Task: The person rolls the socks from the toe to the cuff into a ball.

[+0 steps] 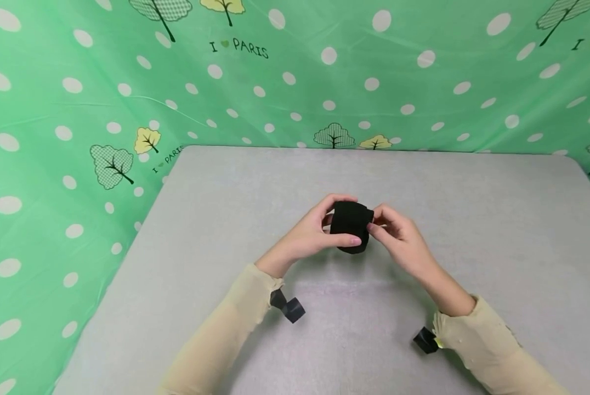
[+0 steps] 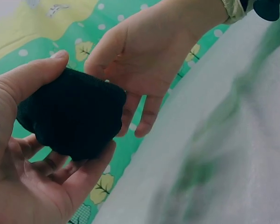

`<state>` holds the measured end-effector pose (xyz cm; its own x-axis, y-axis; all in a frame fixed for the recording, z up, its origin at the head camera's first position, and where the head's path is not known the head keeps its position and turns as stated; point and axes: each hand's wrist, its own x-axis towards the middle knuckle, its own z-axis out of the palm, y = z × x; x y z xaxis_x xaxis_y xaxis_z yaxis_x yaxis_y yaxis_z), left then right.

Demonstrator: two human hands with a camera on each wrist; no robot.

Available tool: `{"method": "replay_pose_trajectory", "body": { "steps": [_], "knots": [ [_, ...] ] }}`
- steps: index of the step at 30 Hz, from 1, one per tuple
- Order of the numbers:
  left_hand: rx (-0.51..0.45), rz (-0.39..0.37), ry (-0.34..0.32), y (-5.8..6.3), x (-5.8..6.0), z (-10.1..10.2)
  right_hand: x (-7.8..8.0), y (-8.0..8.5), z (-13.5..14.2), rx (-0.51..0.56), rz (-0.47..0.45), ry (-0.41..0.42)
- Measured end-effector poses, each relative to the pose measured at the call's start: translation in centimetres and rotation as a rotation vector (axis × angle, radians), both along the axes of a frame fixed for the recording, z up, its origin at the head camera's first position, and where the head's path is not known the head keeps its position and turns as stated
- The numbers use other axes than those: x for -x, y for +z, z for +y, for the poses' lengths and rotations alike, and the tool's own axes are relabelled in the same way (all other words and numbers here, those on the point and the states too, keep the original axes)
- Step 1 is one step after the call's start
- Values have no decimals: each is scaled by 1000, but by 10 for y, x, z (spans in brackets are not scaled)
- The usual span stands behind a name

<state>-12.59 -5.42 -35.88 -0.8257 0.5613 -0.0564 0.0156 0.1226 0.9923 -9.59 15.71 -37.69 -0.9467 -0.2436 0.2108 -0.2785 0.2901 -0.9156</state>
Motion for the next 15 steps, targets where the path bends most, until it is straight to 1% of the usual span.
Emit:
{"method": "replay_pose_trajectory", "body": {
  "steps": [5, 9, 13, 15],
  "knots": [
    [59, 36, 56, -2, 0, 2, 1, 1, -1, 58, -26, 39],
    [93, 59, 87, -5, 0, 4, 0, 3, -2, 105, -59, 53],
    [124, 86, 120, -7, 1, 7, -1, 5, -1, 117, -92, 53],
    [142, 97, 135, -8, 1, 8, -2, 5, -1, 102, -106, 52]
  ]
}}
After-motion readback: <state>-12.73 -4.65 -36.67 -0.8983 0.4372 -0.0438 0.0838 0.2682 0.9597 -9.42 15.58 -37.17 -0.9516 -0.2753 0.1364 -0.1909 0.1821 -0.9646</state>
